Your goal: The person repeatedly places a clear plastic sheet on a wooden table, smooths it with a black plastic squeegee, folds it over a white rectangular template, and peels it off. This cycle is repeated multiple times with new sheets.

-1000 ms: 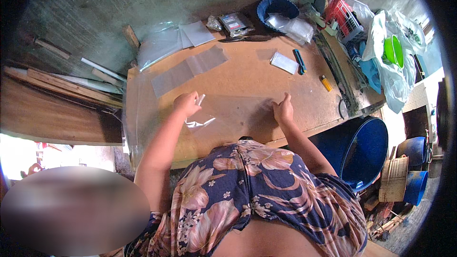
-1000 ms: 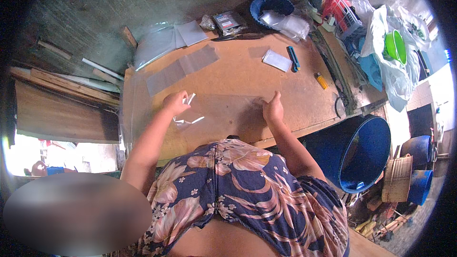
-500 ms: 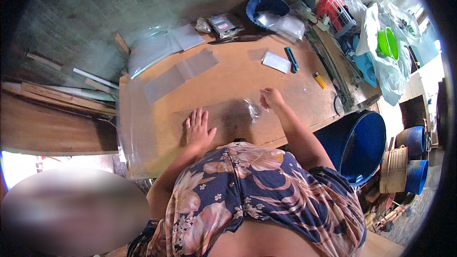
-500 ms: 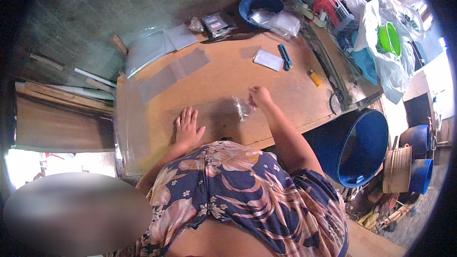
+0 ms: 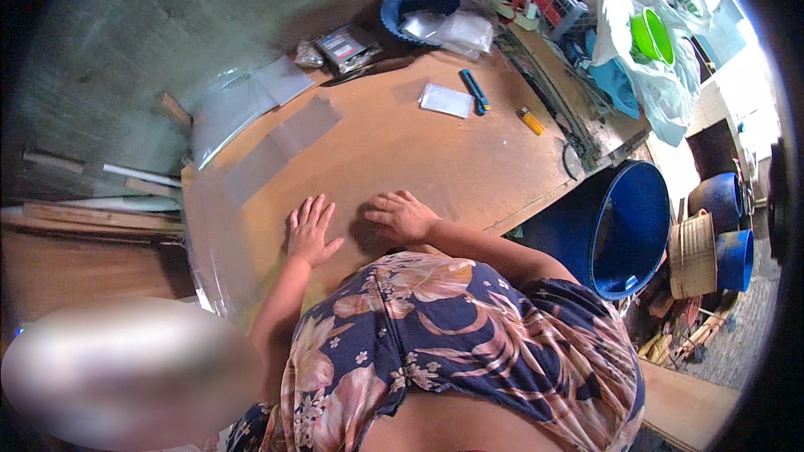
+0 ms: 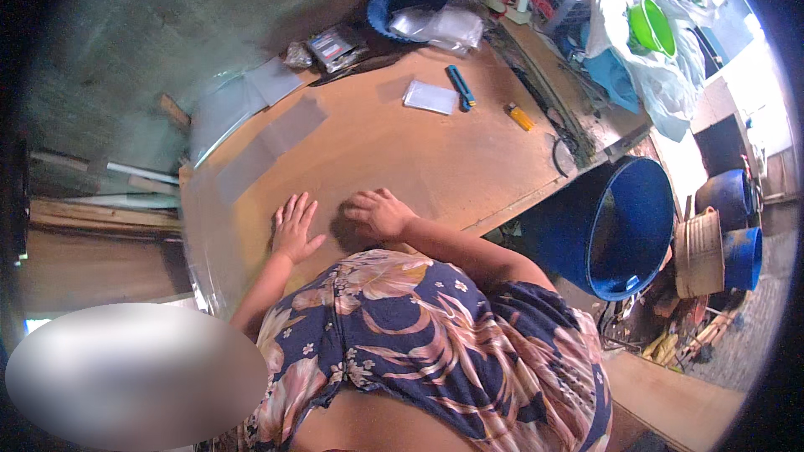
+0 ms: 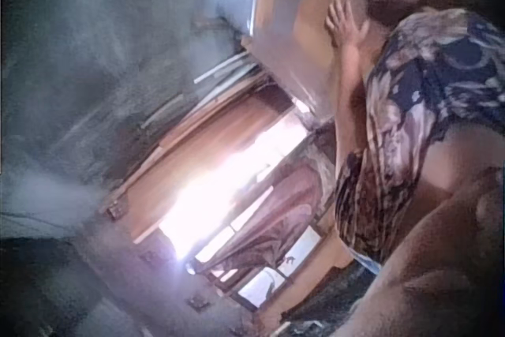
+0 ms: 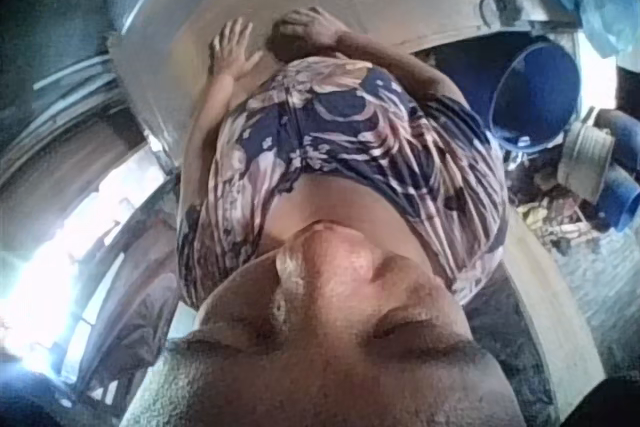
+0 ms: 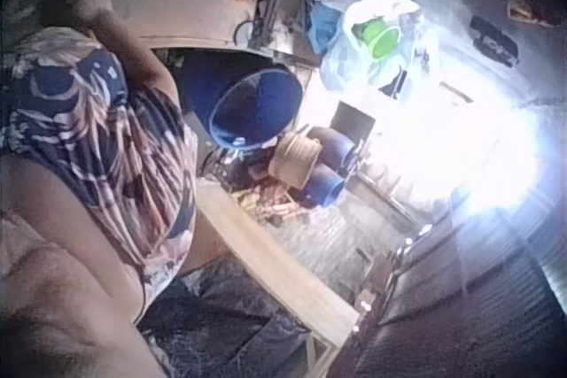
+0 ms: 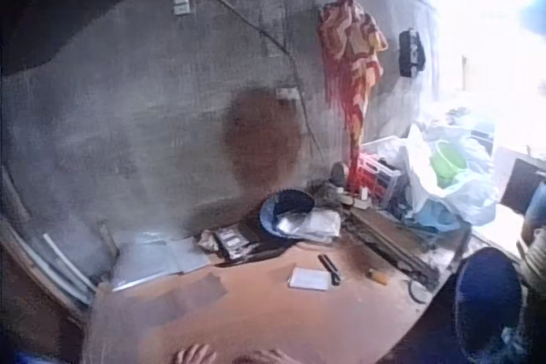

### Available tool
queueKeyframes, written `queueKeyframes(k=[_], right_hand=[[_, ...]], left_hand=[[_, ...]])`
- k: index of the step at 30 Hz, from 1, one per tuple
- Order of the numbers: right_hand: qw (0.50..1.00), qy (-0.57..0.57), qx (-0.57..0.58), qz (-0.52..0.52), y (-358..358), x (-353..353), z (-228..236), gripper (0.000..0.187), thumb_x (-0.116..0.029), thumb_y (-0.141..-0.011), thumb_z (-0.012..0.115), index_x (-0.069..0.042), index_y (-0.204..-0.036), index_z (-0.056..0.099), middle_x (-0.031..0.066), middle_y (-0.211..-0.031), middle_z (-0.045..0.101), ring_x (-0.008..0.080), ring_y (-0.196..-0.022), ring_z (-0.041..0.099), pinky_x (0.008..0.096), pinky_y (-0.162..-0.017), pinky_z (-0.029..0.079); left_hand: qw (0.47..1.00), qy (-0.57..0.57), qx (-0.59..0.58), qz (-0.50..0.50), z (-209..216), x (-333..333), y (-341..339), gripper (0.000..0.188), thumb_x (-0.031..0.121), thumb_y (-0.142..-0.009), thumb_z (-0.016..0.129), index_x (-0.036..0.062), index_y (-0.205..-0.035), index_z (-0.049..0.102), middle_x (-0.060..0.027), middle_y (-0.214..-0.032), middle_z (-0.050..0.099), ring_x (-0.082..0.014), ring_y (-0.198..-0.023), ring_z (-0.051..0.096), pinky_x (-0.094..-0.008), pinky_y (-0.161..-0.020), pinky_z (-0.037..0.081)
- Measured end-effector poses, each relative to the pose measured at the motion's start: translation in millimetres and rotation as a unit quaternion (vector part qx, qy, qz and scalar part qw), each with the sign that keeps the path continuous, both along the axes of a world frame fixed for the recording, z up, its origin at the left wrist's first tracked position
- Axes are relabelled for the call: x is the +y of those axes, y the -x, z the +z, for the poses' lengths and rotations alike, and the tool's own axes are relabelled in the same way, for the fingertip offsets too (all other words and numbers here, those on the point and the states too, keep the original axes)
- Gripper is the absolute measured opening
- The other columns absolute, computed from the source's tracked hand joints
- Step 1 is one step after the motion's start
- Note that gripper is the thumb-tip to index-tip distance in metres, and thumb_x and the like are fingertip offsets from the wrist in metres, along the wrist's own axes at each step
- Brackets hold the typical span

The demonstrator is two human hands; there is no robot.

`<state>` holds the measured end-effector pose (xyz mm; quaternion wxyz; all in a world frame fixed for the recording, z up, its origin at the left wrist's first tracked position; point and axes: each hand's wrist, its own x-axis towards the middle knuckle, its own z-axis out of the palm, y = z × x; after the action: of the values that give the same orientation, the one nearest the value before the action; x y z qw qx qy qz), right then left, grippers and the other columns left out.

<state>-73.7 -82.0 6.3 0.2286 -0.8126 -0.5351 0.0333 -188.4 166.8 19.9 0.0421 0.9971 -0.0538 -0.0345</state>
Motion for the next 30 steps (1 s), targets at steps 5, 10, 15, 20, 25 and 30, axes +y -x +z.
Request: queueKeyframes(k=[5,10,15,20,25,30], right_hand=[[0.974,0.096,-0.032,-0.202,-48.3,-35.1,4.5,0.056,-0.036,-0.081,0.054,-0.014,-0.131,0.039,0.0112,-0.138,0.034,0.0273,-0.131,0.025,0.0471,-0.104,0.022],[0.884,0.076,-0.067,-0.456,-90.9,-117.7,-10.1,0.052,-0.033,-0.082,0.054,-0.013,-0.128,0.042,0.0117,-0.136,0.036,0.0282,-0.13,0.028,0.0492,-0.106,0.019],[0.909,0.081,-0.041,-0.407,-91.3,-151.5,-29.9,0.029,-0.023,-0.086,0.049,-0.011,-0.113,0.054,0.0055,-0.125,0.048,0.0262,-0.122,0.038,0.0486,-0.103,0.026],[0.866,-0.18,0.214,-0.414,-86.4,-140.4,-26.7,0.017,-0.015,-0.09,0.046,-0.008,-0.102,0.057,0.0073,-0.107,0.06,0.0251,-0.104,0.055,0.0431,-0.091,0.04],[0.47,-0.391,0.763,-0.21,-41.8,-82.3,62.4,0.011,-0.012,-0.091,0.045,-0.007,-0.095,0.055,0.0106,-0.102,0.061,0.0212,-0.094,0.06,0.0354,-0.081,0.048],[0.432,-0.403,0.802,-0.084,-30.1,-70.0,56.8,0.018,-0.02,-0.093,0.042,-0.007,-0.101,0.053,0.0104,-0.106,0.061,0.0243,-0.099,0.058,0.0371,-0.083,0.046]], left_hand=[[1.0,-0.016,0.004,-0.016,1.5,4.9,-0.4,0.08,0.047,-0.07,0.06,0.0163,-0.137,0.031,-0.0084,-0.146,0.02,-0.03,-0.133,0.018,-0.0522,-0.104,0.016],[1.0,-0.02,0.008,-0.012,0.1,8.7,0.4,0.081,0.047,-0.07,0.062,0.0165,-0.138,0.03,-0.008,-0.146,0.019,-0.03,-0.133,0.017,-0.0523,-0.104,0.016],[1.0,-0.016,-0.002,-0.015,-2.1,10.7,2.4,0.08,0.045,-0.069,0.063,0.0164,-0.137,0.031,-0.0088,-0.145,0.02,-0.0305,-0.133,0.018,-0.0523,-0.104,0.015],[1.0,0.001,0.0,0.006,10.0,0.2,-4.7,0.08,0.042,-0.067,0.065,0.0143,-0.135,0.034,-0.0131,-0.143,0.025,-0.0326,-0.131,0.021,-0.0546,-0.103,0.015],[0.86,0.504,-0.044,0.065,25.3,-75.8,-64.8,0.07,0.033,-0.078,0.062,0.0039,-0.134,0.032,-0.0179,-0.136,0.034,-0.026,-0.124,0.036,-0.0405,-0.102,0.027],[0.741,0.661,0.075,0.097,48.7,-145.1,-101.5,0.029,0.018,-0.086,0.058,-0.0003,-0.108,0.054,-0.008,-0.098,0.061,-0.0121,-0.086,0.058,-0.0277,-0.078,0.047]])
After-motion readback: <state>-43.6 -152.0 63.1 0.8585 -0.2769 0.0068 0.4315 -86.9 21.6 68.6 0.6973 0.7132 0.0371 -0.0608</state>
